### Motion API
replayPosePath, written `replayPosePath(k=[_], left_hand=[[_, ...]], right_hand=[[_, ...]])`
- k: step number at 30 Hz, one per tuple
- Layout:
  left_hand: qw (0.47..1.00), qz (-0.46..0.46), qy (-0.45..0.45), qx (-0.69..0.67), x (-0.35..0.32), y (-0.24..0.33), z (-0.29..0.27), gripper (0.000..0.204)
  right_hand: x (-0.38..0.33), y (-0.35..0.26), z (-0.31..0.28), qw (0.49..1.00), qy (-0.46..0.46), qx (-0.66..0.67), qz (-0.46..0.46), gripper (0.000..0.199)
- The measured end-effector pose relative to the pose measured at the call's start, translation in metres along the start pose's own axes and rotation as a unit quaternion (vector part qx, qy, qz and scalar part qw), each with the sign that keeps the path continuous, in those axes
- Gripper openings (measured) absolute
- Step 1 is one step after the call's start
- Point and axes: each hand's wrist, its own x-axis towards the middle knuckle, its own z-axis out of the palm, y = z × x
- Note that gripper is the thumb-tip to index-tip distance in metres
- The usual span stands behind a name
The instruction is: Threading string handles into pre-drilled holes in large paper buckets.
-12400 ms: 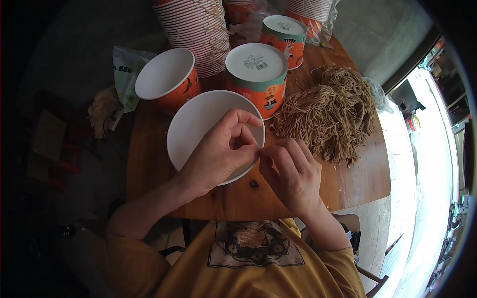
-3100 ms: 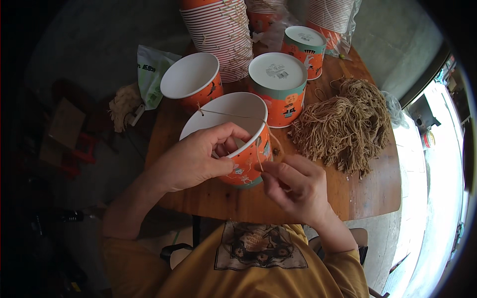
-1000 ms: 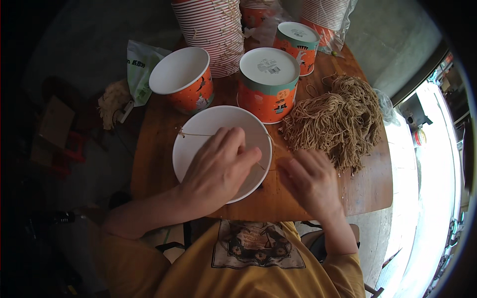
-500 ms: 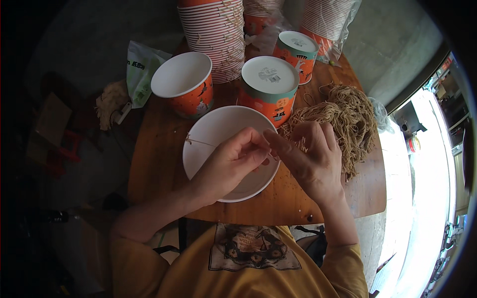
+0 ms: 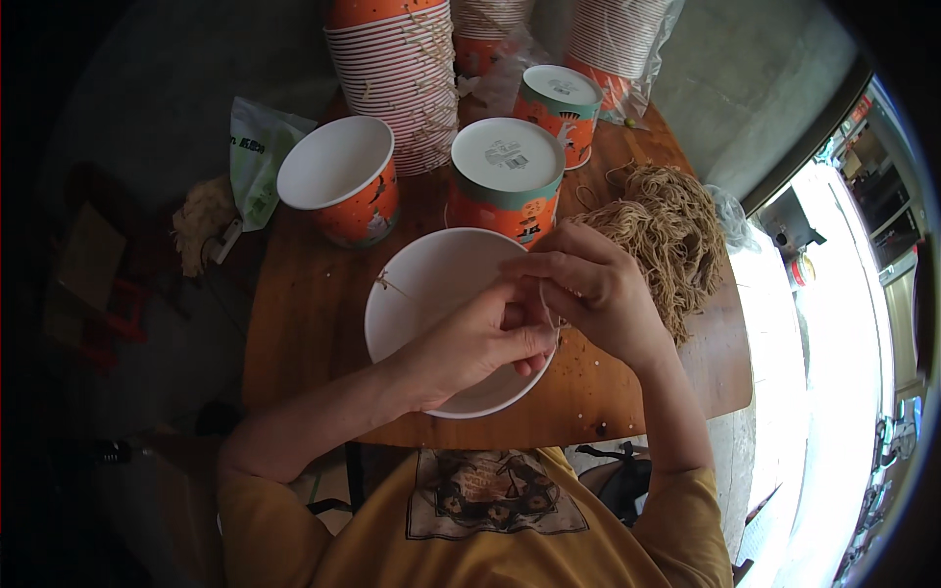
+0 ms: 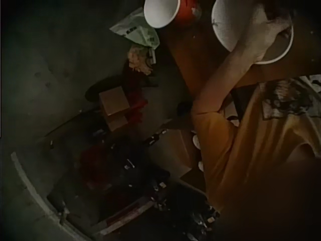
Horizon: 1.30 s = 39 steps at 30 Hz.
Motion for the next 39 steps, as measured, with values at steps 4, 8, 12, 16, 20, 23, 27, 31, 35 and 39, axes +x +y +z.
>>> replayPosePath(k=[4, 8, 12, 16, 20, 23, 27, 31, 35, 39], left_hand=[[0.997, -0.046, -0.051, 0.030, 0.006, -0.007, -0.002, 0.016], [0.997, -0.054, -0.045, 0.033, 0.007, -0.003, 0.003, 0.013], [0.999, -0.020, -0.011, 0.022, 0.007, -0.009, 0.005, 0.019], [0.997, 0.037, 0.044, 0.044, 0.008, -0.010, 0.013, 0.026], [0.997, 0.014, 0.047, 0.066, 0.008, -0.011, 0.011, 0.021], [0.997, 0.005, -0.011, 0.082, 0.008, -0.010, 0.009, 0.016], [0.998, -0.017, -0.034, 0.052, 0.011, -0.012, 0.008, 0.010], [0.999, -0.040, -0.016, 0.008, 0.011, -0.006, 0.004, 0.009], [0.999, -0.027, -0.027, 0.007, 0.017, -0.009, 0.001, 0.010], [0.998, -0.055, -0.024, -0.018, 0.020, -0.007, 0.001, 0.011]], right_hand=[[0.008, 0.001, 0.001, 0.999, -0.038, -0.005, -0.039, 0.031], [0.012, 0.002, 0.005, 0.997, -0.051, -0.029, -0.048, 0.028], [0.010, 0.002, 0.004, 0.999, -0.016, -0.022, -0.032, 0.028], [0.009, -0.006, 0.002, 0.997, 0.019, -0.003, -0.072, 0.027], [0.010, -0.009, 0.000, 0.991, 0.017, -0.043, -0.124, 0.029], [0.014, -0.009, 0.002, 0.984, -0.001, -0.095, -0.152, 0.029], [0.023, 0.010, -0.001, 0.984, -0.044, -0.133, -0.113, 0.030], [0.002, 0.015, -0.025, 0.989, 0.016, -0.130, 0.070, 0.029], [-0.048, -0.013, -0.020, 0.981, 0.011, 0.086, 0.175, 0.020], [-0.068, -0.030, -0.002, 0.975, 0.052, 0.012, 0.217, 0.019]])
